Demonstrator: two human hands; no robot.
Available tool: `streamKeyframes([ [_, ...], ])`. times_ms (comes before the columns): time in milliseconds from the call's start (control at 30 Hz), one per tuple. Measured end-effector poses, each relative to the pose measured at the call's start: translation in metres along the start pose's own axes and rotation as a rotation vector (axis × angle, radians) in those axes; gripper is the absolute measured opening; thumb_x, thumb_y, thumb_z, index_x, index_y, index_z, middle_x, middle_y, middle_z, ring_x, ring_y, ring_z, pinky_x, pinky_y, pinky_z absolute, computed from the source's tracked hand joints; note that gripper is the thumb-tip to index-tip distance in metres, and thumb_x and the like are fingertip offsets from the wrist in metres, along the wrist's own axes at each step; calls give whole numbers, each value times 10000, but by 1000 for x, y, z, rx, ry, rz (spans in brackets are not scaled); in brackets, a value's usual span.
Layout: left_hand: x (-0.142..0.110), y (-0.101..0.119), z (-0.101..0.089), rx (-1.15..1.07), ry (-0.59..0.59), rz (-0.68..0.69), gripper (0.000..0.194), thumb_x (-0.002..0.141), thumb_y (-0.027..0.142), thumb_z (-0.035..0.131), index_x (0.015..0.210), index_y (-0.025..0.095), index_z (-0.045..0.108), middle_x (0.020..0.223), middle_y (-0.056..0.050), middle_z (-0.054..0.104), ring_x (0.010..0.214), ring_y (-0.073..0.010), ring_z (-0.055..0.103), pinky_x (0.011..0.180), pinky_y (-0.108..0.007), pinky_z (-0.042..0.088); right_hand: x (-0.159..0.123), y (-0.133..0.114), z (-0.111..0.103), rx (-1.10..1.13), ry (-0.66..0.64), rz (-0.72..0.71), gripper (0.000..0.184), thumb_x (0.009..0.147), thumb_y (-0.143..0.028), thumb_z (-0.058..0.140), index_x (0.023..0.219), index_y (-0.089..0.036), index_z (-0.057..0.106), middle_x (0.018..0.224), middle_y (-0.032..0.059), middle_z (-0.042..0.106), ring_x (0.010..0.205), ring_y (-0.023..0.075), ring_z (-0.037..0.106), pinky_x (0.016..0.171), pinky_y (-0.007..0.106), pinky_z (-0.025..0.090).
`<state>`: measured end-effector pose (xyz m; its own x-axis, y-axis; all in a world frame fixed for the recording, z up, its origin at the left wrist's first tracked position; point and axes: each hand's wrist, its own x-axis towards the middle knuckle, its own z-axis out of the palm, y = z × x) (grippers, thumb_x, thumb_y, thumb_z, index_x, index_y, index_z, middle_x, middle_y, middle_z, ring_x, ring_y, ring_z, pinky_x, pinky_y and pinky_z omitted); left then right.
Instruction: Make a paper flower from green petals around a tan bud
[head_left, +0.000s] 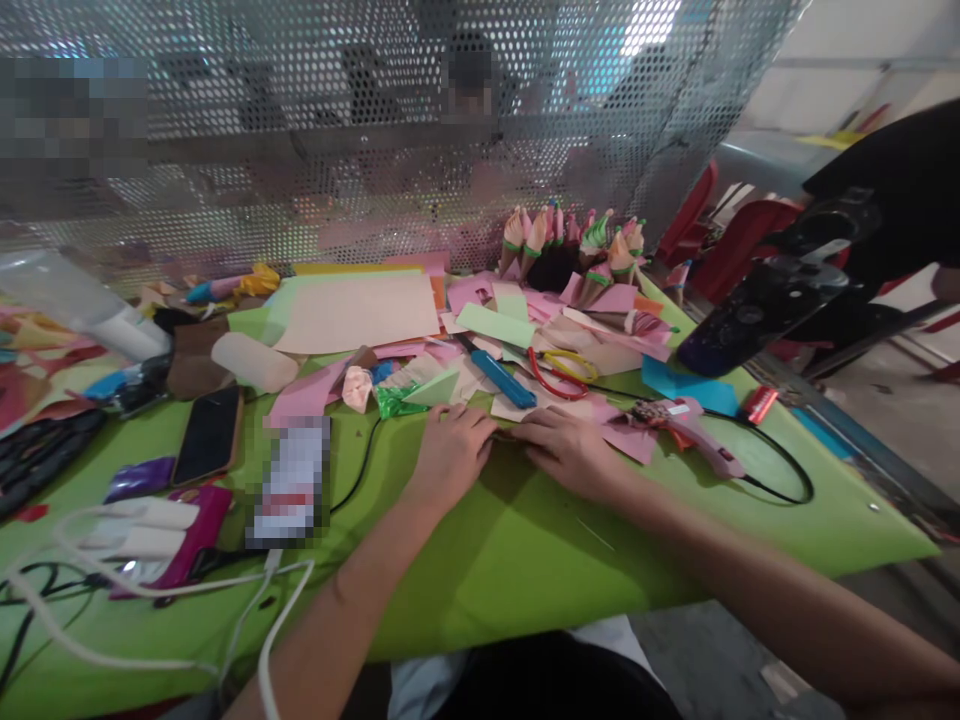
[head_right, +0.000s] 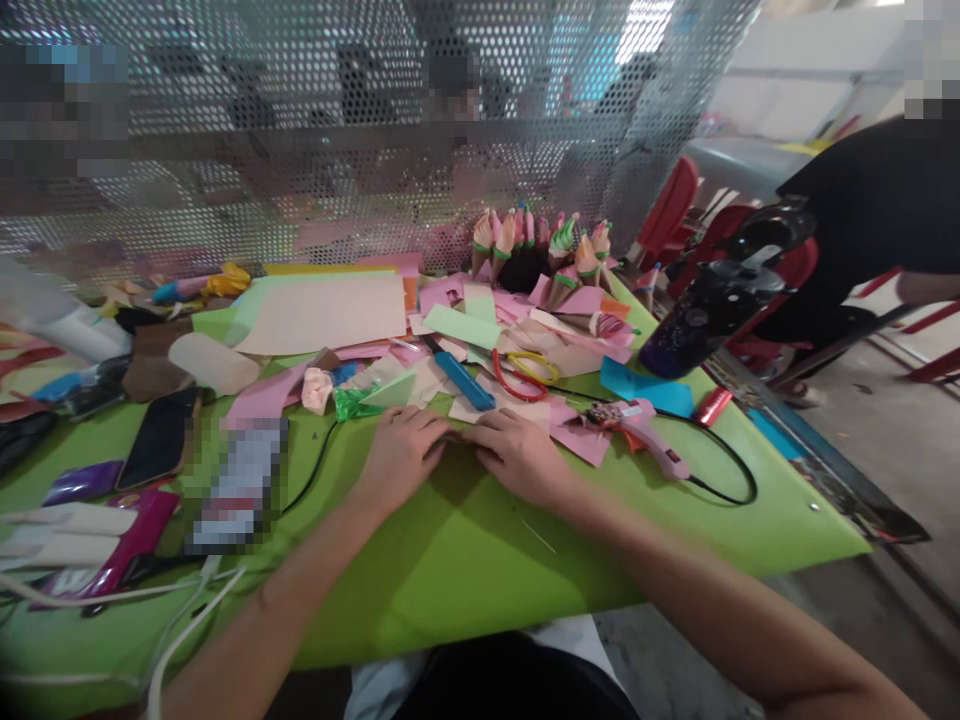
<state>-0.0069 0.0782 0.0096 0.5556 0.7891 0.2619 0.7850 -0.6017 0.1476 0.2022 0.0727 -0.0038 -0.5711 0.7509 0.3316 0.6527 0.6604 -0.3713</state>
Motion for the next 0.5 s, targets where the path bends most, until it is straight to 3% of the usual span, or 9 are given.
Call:
streamKeyframes([
  [133, -1, -1, 2, 13, 2, 25, 146, 910, 118, 544, 980, 196, 646, 1010, -51, 714, 969, -236, 619, 900, -408, 392, 3, 4, 5, -23, 18, 73, 276, 820, -72, 612, 1070, -167, 677, 1008, 100, 691, 921, 238, 636, 805, 378, 537],
  [267, -3, -3, 3, -11, 25, 29, 137, 936, 142, 518, 992, 189, 635, 996, -49, 731, 959, -233, 635, 911, -410, 386, 5, 4, 7, -51, 36, 58, 187, 836, -83, 602, 991, -169, 664, 968, 96, 682, 896, 238, 631, 778, 372, 528],
  [500, -7, 0, 0, -55, -20, 5, 181, 931, 112, 472, 1017, 184, 614, 982, -67, 737, 922, -229, 657, 866, -388, 419, 3, -4, 3, -106, -1, 17, 200, 914, -111, 517, 1080, -163, 615, 962, 100, 674, 895, 238, 619, 789, 371, 505],
])
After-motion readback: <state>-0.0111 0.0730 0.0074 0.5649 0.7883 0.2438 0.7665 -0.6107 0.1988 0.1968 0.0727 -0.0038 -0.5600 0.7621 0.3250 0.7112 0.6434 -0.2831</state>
